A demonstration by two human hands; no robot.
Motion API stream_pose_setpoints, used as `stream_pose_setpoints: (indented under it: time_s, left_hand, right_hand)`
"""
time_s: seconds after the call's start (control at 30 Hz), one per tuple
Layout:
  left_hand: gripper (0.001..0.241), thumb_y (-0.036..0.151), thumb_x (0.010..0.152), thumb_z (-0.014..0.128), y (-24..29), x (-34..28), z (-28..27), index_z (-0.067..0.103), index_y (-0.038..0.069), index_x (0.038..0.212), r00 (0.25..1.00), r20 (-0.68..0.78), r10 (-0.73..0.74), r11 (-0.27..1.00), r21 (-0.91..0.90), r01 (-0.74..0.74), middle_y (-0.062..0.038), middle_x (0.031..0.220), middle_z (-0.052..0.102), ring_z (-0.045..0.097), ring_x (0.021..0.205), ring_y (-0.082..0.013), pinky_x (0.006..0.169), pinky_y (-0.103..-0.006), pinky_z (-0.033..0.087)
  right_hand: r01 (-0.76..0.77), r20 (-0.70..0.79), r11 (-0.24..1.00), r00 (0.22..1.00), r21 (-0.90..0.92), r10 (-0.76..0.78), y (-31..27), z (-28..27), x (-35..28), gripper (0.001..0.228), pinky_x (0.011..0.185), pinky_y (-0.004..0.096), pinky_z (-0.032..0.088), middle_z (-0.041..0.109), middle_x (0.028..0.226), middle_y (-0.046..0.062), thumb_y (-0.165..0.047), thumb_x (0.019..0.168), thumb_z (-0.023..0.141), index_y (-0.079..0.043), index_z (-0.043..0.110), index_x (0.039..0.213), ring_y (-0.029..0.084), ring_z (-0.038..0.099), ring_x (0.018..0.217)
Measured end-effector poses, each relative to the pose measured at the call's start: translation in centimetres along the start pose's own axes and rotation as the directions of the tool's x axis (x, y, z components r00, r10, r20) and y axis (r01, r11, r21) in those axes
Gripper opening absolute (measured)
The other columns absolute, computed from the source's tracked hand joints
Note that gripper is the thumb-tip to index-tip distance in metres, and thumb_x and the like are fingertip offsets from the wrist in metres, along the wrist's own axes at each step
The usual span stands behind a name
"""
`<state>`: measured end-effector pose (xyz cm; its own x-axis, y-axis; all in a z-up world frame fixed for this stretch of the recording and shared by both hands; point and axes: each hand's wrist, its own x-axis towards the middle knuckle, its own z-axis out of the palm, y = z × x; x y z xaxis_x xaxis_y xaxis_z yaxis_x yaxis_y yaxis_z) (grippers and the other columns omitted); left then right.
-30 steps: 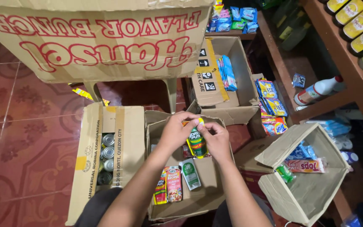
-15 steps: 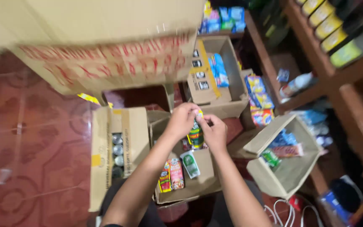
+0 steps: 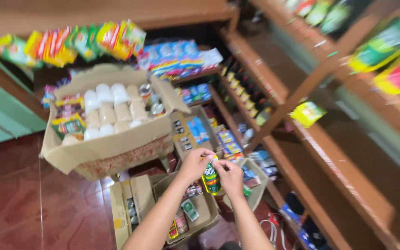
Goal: Organizing and placing small condiment packets from boxes onto a grocery store shelf.
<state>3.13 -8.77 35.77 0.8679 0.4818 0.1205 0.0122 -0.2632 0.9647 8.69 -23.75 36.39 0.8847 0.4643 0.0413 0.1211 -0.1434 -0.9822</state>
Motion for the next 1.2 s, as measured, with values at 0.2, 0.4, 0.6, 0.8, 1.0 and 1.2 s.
stream_pose_setpoints:
  time_s: [0.2,0.4,0.6,0.8,1.0,1.2]
  left_hand:
    - [0.014,0.011,0.088,0.071,14.4,-1.2,5.4,0.076,0.002,0.098,0.985,0.123,0.124,0.988,0.072,-0.134,-0.011,0.09,0.078,0.075,0.086,-0.0185,0.081,-0.0332,0.057]
    - [0.012,0.008,0.09,0.065,19.2,-0.9,14.5,0.073,0.002,0.097,0.913,0.288,0.288,0.956,-0.041,-0.289,-0.012,0.09,0.075,0.073,0.087,-0.0212,0.08,-0.0348,0.057]
    - [0.014,0.011,0.089,0.067,25.8,-3.3,21.7,0.074,0.003,0.099,0.848,0.427,0.312,0.94,-0.009,-0.341,-0.012,0.092,0.075,0.073,0.084,-0.0238,0.076,-0.0352,0.057]
    - [0.015,0.011,0.09,0.067,28.5,-6.3,29.1,0.073,0.001,0.099,0.772,0.533,0.345,0.936,-0.136,-0.324,-0.012,0.093,0.075,0.074,0.087,-0.0223,0.079,-0.0347,0.058]
    - [0.02,0.009,0.088,0.071,29.5,-7.9,34.0,0.071,-0.001,0.106,0.688,0.547,0.476,0.877,-0.356,-0.323,-0.01,0.102,0.073,0.07,0.098,-0.0192,0.087,-0.0326,0.054]
    - [0.017,0.014,0.094,0.071,27.9,-6.5,37.7,0.07,-0.001,0.1,0.62,0.683,0.386,0.915,-0.371,-0.16,-0.007,0.094,0.072,0.066,0.089,-0.0106,0.08,-0.0277,0.054]
  right_hand:
    - [0.046,-0.157,0.999,0.987,-0.002,-0.046,-7.7,-10.3,-3.6,0.018,0.065,0.024,0.054,0.077,0.079,0.001,-0.018,0.088,0.078,-0.001,0.08,0.094,0.005,0.065,0.07]
    - [0.041,-0.353,0.998,0.934,-0.047,-0.055,-9.5,-19.9,-6.2,0.018,0.067,0.025,0.055,0.078,0.079,0.003,-0.017,0.087,0.079,0.001,0.08,0.092,0.006,0.067,0.072]
    - [0.077,-0.493,0.99,0.87,0.12,-0.008,-9.2,-27.4,-10.2,0.021,0.067,0.025,0.055,0.077,0.081,0.003,-0.02,0.087,0.08,0.0,0.079,0.093,0.007,0.066,0.073]
    - [-0.007,-0.603,1.0,0.798,0.025,0.021,-9.8,-34.2,-15.2,0.023,0.068,0.025,0.054,0.078,0.08,0.004,-0.02,0.088,0.08,0.002,0.079,0.092,0.007,0.066,0.073]
    - [0.104,-0.679,0.993,0.733,0.055,-0.039,-7.6,-39.1,-17.7,0.022,0.071,0.024,0.054,0.076,0.086,0.003,-0.019,0.089,0.079,0.002,0.077,0.095,0.006,0.066,0.078]
    - [0.086,-0.7,0.988,0.714,0.13,0.03,-9.1,-42.1,-17.9,0.019,0.067,0.024,0.055,0.076,0.084,0.004,-0.015,0.09,0.078,0.003,0.078,0.096,0.007,0.067,0.074]
